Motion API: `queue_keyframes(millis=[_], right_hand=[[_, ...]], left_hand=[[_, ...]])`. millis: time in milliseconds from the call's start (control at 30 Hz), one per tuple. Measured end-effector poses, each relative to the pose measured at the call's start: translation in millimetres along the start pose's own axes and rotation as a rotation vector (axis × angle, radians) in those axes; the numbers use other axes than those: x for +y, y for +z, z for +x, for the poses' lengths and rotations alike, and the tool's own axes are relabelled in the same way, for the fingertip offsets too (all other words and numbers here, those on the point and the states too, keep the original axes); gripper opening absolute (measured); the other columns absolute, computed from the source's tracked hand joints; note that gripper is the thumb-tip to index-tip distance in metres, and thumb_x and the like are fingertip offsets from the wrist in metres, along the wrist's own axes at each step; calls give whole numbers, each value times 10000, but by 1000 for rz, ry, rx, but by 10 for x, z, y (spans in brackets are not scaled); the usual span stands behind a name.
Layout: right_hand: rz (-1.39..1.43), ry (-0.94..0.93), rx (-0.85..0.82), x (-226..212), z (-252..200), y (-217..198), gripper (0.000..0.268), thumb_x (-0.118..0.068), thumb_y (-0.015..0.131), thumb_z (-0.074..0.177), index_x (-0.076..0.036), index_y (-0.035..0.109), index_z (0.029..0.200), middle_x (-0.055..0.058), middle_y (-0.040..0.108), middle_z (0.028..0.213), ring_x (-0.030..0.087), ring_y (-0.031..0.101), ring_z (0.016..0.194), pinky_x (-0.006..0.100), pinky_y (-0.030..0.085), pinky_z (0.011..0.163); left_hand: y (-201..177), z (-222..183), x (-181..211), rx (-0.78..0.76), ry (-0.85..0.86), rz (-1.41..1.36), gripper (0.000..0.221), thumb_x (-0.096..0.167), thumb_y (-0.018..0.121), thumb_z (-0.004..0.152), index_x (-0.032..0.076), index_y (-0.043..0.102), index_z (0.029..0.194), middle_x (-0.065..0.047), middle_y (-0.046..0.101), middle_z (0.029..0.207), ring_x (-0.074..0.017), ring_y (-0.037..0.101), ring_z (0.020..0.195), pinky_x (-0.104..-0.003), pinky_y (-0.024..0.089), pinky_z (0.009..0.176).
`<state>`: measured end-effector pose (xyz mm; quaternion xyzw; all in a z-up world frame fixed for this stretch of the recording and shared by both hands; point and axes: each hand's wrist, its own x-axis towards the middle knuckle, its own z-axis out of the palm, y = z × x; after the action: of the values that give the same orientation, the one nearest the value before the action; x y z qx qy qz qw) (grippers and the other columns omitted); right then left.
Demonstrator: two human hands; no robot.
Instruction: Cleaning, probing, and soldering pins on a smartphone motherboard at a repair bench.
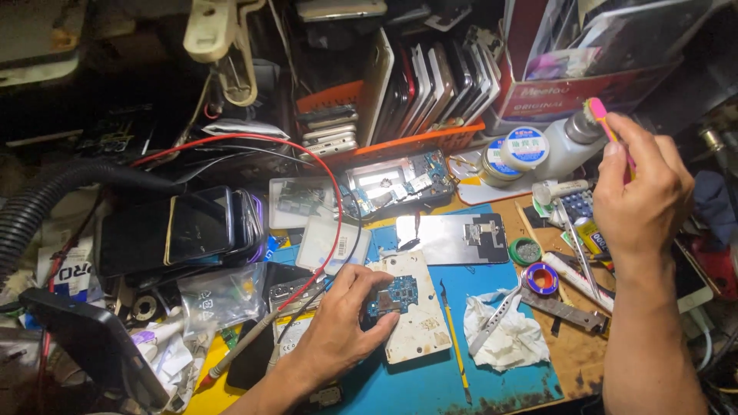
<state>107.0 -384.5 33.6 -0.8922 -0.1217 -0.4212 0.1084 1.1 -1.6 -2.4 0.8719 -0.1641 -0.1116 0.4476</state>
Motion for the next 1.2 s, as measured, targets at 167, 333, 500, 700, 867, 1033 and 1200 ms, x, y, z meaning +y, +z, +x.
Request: queue_keyframes(millis=[167,333,500,700,867,1033,1200], right_hand=[[271,-42,-121,-553,69,-73,252,-5,655,1105,10,761,1333,157,679,950,271,583,752,391,460,654],[535,-104,-534,-1050,-29,-58,350,-123,677,877,-227,750,1203,9,714,904,166,671,771,307,510,679],[697,-395,-681,-1260,-161,21,227,-184,563,981,-188,714,1150,30,703,948,251,675,753,383,513,630],[696,-355,-573,-1455,-135,10,175,-278,667,972,-118,734,948,30,718,801,215,667,665,341,505,573],[741,-369,-598,-1434,-135,15,179,-264,635,989,-137,723,1079,41,692,809,226,652,665,354,491,560],[732,-396,-652,-1384,-201,80,177,-179,651,978,-145,714,1140,57,706,887,215,653,720,353,506,554],[693,-319,-640,-1314,-264,126,205,-147,621,944,-136,701,1132,50,733,913,214,653,787,370,474,641]], left_hand=[[8,3,-9,21,33,-7,463,301,738,919,120,597,1320,-88,532,1194,-227,611,1132,-374,589,925],[-2,15,-1,-31,-38,-23,473,333,758,912,161,607,1326,-94,522,1282,-240,591,1260,-398,587,1011],[-3,-9,1,34,81,-14,427,274,753,910,136,599,1284,-85,543,1182,-247,625,1090,-378,533,905],[17,1,-26,40,102,15,411,284,756,912,116,587,1247,-86,537,1175,-248,621,1068,-384,555,866],[16,8,-26,30,67,4,383,294,761,903,140,612,1220,-78,547,1184,-237,626,1074,-371,571,860],[4,5,0,15,33,-3,408,312,758,913,139,624,1257,-94,547,1234,-253,637,1132,-376,578,912],[2,-8,-2,56,98,13,401,283,763,910,95,616,1232,-118,523,1211,-267,644,1050,-398,593,842]])
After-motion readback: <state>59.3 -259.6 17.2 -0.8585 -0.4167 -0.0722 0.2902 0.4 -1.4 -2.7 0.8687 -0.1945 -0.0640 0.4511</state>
